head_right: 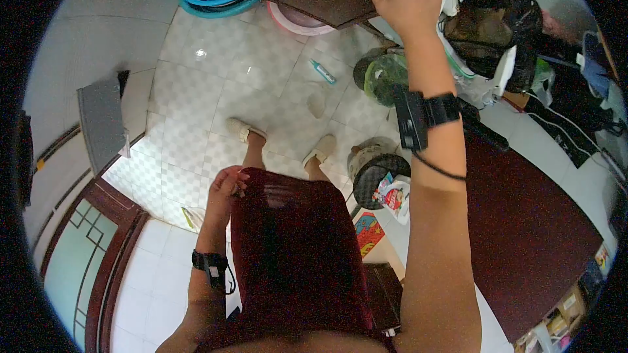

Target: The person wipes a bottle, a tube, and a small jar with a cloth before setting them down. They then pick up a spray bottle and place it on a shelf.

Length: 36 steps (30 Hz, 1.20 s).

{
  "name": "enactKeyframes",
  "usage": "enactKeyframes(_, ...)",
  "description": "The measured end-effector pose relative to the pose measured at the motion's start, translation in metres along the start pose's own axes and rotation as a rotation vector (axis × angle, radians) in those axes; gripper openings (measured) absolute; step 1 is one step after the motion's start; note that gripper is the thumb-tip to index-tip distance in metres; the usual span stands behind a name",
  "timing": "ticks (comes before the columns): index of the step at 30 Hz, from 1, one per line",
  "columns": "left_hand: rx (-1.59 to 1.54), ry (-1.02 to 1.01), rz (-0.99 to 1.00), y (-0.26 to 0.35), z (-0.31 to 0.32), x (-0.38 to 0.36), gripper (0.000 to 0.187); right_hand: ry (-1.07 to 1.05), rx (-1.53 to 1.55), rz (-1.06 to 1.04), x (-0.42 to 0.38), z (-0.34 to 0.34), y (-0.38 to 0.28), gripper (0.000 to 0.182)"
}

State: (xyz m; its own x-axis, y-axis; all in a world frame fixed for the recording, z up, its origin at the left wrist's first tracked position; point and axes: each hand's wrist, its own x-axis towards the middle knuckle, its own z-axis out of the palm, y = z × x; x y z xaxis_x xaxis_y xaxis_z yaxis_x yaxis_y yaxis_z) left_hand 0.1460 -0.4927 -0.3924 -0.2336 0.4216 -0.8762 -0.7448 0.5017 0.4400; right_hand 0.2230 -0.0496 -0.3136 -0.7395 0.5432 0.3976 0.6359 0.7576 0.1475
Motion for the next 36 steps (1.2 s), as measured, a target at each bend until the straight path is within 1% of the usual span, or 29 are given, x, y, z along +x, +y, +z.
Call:
enactKeyframes(2, 0.009, -0.04, -0.041, -0.032, 0.015, 0.02, 0.027, 0.229, 0.137, -0.105, -0.033, 0.001, -0.014, 0.068)
enactKeyframes(4, 0.033, -0.081, -0.081, -0.059, 0.03, 0.046, 0.026, 0.361, 0.395, -0.189, -0.089, 0.023, -0.018, 0.049)
enactKeyframes(6, 0.057, -0.113, -0.114, -0.088, 0.039, 0.07, 0.026, 0.09, 0.527, -0.062, -0.175, 0.069, -0.045, 0.042)
enactKeyframes(8, 0.101, -0.161, -0.126, -0.111, 0.04, 0.104, 0.025, -0.374, 0.764, 0.14, -0.263, 0.151, -0.072, 0.041)
enactKeyframes(9, 0.092, -0.203, -0.144, -0.116, 0.04, 0.118, 0.025, -0.564, 0.666, 0.1, -0.317, 0.202, -0.078, 0.043)
enactKeyframes(10, 0.101, -0.2, -0.165, -0.123, 0.038, 0.13, 0.025, -0.746, 0.56, 0.056, -0.365, 0.249, -0.081, 0.046)
enactKeyframes(12, 0.119, -0.2, -0.202, -0.139, 0.033, 0.157, 0.026, -1.04, 0.507, 0.111, -0.431, 0.317, -0.089, 0.057)
enactKeyframes(13, 0.148, -0.188, -0.208, -0.146, 0.029, 0.169, 0.026, -1.189, 0.479, 0.139, -0.449, 0.341, -0.094, 0.062)
enactKeyframes(16, 0.166, -0.151, -0.22, -0.157, 0.014, 0.188, 0.025, -1.316, 0.363, 0.22, -0.481, 0.411, -0.107, 0.077)
enactKeyframes(17, 0.154, -0.145, -0.225, -0.164, 0.009, 0.193, 0.023, -1.309, 0.332, 0.221, -0.487, 0.433, -0.109, 0.085)
enactKeyframes(19, 0.165, -0.165, -0.298, -0.165, 0.004, 0.2, 0.023, -1.3, 0.272, 0.216, -0.492, 0.466, -0.116, 0.102)
enactKeyframes(20, 0.169, -0.171, -0.332, -0.161, 0.003, 0.202, 0.023, -1.294, 0.266, 0.248, -0.496, 0.475, -0.12, 0.103)
enactKeyframes(21, 0.164, -0.209, -0.325, -0.16, 0.001, 0.206, 0.023, -1.285, 0.261, 0.28, -0.505, 0.486, -0.121, 0.104)
enactKeyframes(22, 0.177, -0.188, -0.33, -0.157, -0.001, 0.208, 0.023, -1.272, 0.255, 0.313, -0.511, 0.496, -0.122, 0.105)
enactKeyframes(23, 0.188, -0.169, -0.338, -0.153, 0.0, 0.21, 0.024, -1.153, 0.245, 0.355, -0.52, 0.502, -0.127, 0.086)
enactKeyframes(24, 0.196, -0.151, -0.348, -0.152, 0.001, 0.211, 0.024, -1.132, 0.268, 0.345, -0.537, 0.506, -0.133, 0.074)
enactKeyframes(26, 0.183, -0.11, -0.305, -0.158, -0.003, 0.212, 0.025, -1.087, 0.3, 0.325, -0.571, 0.505, -0.136, 0.052)
enactKeyframes(28, 0.186, -0.094, -0.28, -0.16, -0.002, 0.217, 0.027, -1.212, 0.247, 0.36, -0.588, 0.487, -0.144, 0.023)
enactKeyframes(30, 0.204, -0.083, -0.29, -0.161, 0.001, 0.221, 0.028, -1.149, 0.467, 0.478, -0.595, 0.453, -0.144, 0.022)
enactKeyframes(31, 0.231, -0.099, -0.271, -0.165, 0.001, 0.224, 0.031, -1.149, 0.602, 0.528, -0.592, 0.439, -0.142, 0.022)
enactKeyframes(33, 0.204, -0.104, -0.275, -0.176, 0.002, 0.228, 0.029, -1.135, 0.859, 0.63, -0.585, 0.409, -0.13, 0.025)
enactKeyframes(36, 0.14, -0.152, -0.281, -0.192, 0.003, 0.235, 0.03, -1.01, 1.096, 0.986, -0.563, 0.353, -0.1, 0.032)
